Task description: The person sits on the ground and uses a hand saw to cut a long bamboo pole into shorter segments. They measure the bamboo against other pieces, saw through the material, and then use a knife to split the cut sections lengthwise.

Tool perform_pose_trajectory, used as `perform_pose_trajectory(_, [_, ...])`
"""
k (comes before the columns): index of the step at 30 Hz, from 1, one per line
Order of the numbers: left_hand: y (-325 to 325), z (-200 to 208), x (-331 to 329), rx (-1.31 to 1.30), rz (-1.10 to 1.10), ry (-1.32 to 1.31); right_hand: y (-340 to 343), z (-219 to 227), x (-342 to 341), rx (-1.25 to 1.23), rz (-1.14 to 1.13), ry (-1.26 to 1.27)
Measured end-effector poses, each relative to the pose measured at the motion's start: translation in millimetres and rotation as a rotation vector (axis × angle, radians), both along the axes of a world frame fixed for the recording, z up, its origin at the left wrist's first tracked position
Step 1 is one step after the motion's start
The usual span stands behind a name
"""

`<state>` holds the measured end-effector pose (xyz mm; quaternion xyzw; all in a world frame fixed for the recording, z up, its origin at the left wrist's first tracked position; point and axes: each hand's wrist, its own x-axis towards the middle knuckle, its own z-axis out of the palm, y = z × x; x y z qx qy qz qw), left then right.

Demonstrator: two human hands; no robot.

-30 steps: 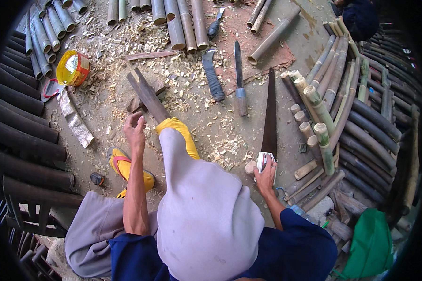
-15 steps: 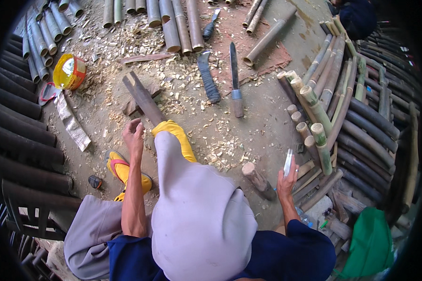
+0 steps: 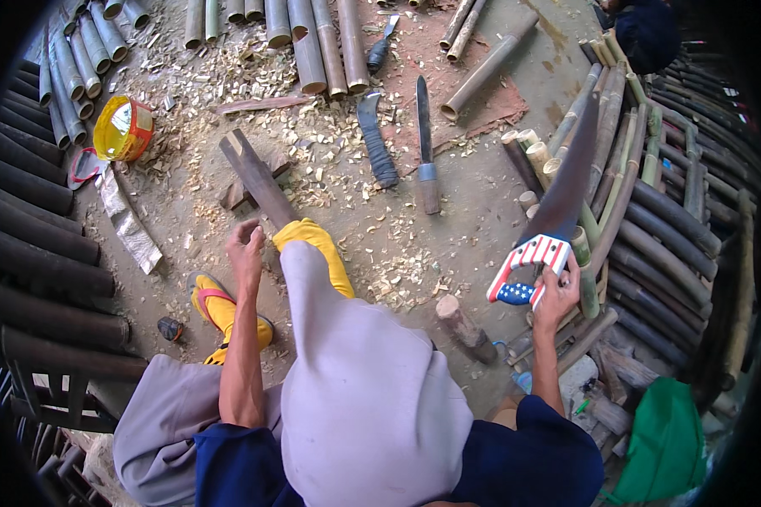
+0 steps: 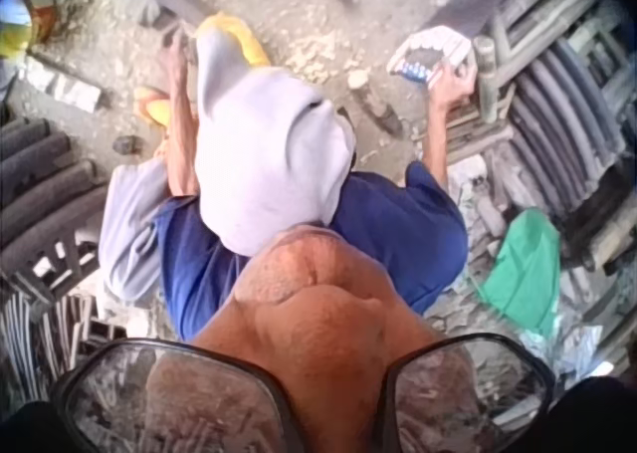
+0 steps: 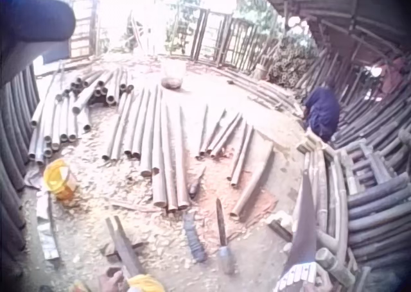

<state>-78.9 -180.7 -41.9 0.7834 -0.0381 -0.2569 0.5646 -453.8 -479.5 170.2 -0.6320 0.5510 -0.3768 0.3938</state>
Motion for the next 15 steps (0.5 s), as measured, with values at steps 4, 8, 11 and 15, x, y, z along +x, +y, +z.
perform_pose_trajectory(4, [-9,5,1,-0.003,0.008,-0.002,-13,-33,32,0.069,0.043,-0.129])
perform_pose_trajectory(8, [-8,4,5,-0.029,0.019,0.019,-70,-92,70,0.113,0.052,-0.244])
perform_pose_trajectory(11, [-4,5,6,0.013,0.026,0.008,-124,-139,93,0.116,0.066,-0.341])
perform_pose_trajectory(15, [14,-4,6,0.011,0.093,-0.015,-174,-197,124,0.174,-0.018,-0.411])
